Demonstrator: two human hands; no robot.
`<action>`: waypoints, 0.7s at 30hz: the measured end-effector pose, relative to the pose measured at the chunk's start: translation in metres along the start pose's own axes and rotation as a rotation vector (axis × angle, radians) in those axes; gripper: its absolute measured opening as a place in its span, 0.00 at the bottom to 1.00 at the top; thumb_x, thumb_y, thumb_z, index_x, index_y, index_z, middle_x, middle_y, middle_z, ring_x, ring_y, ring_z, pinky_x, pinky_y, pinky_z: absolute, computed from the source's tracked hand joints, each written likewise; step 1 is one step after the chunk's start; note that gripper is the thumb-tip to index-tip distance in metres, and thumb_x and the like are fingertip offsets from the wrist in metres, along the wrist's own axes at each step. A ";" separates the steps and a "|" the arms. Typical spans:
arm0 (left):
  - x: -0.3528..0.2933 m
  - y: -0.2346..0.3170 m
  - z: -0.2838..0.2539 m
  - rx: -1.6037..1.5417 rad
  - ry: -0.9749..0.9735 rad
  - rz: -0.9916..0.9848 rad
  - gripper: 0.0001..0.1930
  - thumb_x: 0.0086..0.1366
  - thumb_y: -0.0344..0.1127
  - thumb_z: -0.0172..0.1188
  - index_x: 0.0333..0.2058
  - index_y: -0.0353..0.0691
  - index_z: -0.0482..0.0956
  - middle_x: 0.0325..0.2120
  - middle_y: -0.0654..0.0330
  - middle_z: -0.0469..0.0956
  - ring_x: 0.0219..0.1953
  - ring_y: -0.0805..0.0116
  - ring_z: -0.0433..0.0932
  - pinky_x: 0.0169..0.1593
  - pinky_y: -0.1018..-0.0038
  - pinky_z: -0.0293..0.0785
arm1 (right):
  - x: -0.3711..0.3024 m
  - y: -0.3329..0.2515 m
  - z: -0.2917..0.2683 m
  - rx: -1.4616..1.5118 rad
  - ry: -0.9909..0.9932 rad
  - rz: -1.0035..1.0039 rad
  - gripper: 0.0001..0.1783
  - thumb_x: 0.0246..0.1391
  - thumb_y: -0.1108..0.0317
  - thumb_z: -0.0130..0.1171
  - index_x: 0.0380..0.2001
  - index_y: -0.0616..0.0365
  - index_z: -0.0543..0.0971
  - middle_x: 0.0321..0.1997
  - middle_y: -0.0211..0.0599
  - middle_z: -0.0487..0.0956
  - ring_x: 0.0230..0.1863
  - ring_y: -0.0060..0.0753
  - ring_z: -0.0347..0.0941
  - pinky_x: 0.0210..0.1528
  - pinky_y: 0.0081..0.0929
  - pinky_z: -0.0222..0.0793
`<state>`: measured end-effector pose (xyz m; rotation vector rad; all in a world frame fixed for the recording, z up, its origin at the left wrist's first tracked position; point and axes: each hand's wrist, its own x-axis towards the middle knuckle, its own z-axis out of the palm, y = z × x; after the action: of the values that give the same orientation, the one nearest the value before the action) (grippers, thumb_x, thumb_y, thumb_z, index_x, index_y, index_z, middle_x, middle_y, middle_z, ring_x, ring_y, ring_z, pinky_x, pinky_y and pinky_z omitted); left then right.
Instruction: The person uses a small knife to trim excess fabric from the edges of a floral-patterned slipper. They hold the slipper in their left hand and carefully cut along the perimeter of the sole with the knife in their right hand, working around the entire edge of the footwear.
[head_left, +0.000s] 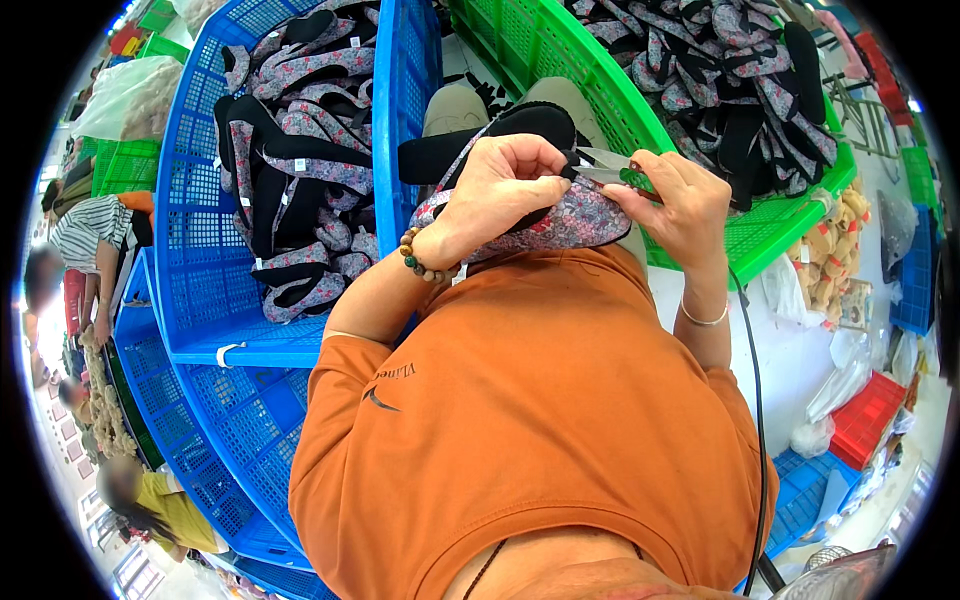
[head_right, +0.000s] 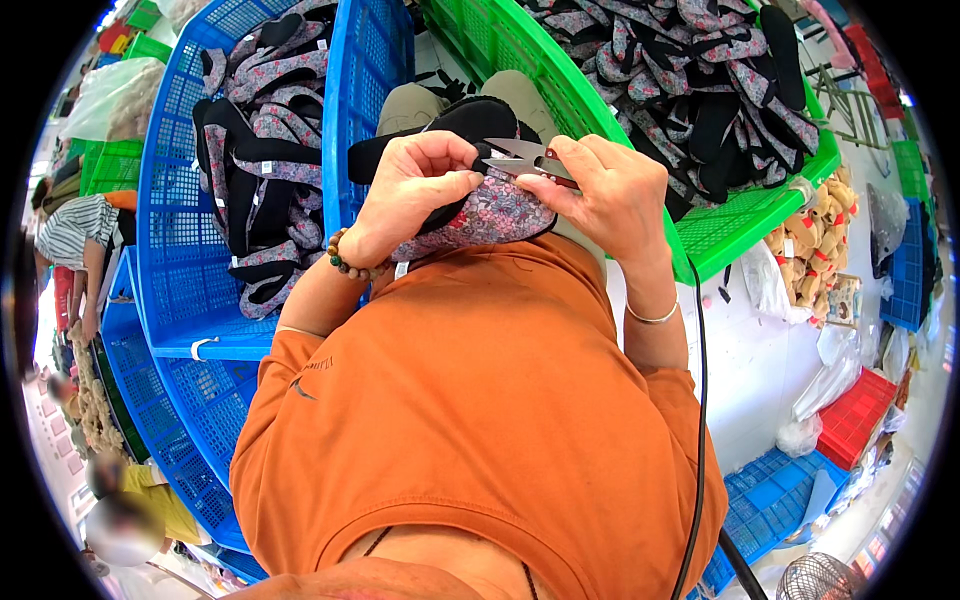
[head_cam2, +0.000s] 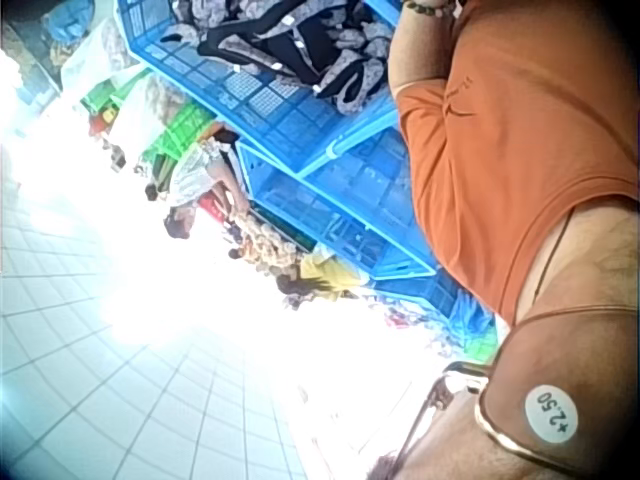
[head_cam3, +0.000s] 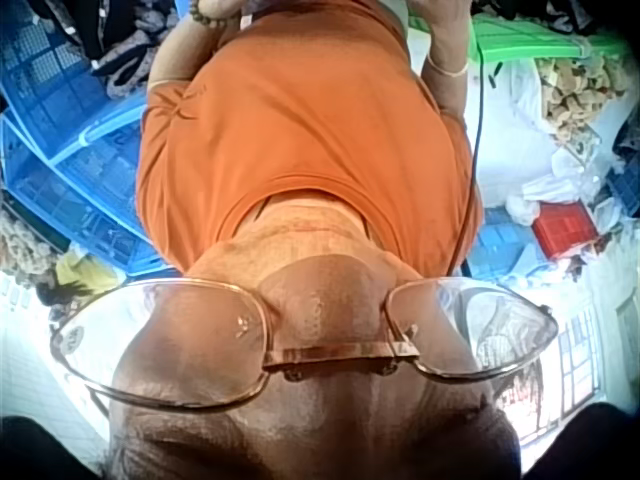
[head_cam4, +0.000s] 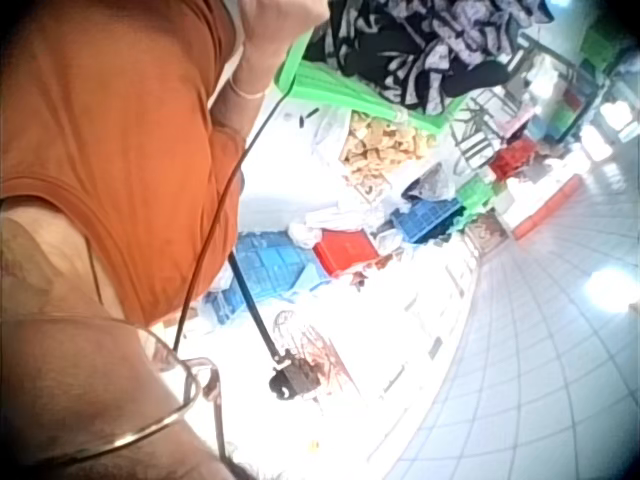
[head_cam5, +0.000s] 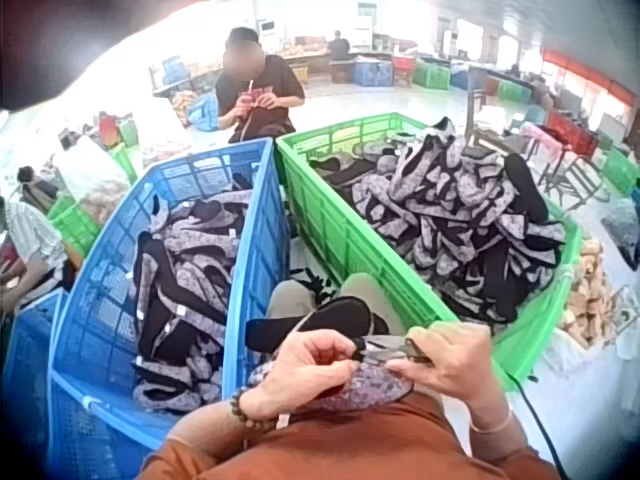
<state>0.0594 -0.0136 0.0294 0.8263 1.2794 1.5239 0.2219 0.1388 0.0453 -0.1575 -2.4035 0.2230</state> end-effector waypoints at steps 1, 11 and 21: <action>0.000 0.001 0.000 0.014 0.002 -0.007 0.06 0.54 0.21 0.59 0.33 0.33 0.77 0.27 0.66 0.77 0.28 0.84 0.73 0.32 0.86 0.70 | -0.001 0.002 0.001 0.025 -0.007 -0.003 0.18 0.39 0.55 0.68 0.27 0.57 0.78 0.17 0.28 0.71 0.15 0.24 0.66 0.16 0.20 0.59; 0.000 0.003 0.002 -0.038 -0.008 -0.004 0.06 0.57 0.22 0.57 0.34 0.32 0.77 0.27 0.66 0.77 0.28 0.84 0.72 0.32 0.87 0.69 | -0.017 0.003 0.011 0.737 -0.052 0.570 0.21 0.41 0.62 0.70 0.34 0.65 0.77 0.27 0.28 0.75 0.28 0.14 0.65 0.30 0.11 0.62; -0.002 0.010 0.004 -0.068 0.052 0.173 0.08 0.58 0.22 0.57 0.37 0.31 0.76 0.27 0.65 0.77 0.28 0.83 0.74 0.31 0.85 0.72 | -0.017 -0.010 0.030 1.174 -0.023 0.759 0.17 0.52 0.72 0.61 0.44 0.65 0.71 0.37 0.31 0.76 0.37 0.17 0.71 0.37 0.15 0.69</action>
<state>0.0620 -0.0144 0.0402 0.8774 1.2117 1.7262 0.2141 0.1226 0.0145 -0.4852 -1.7503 1.8717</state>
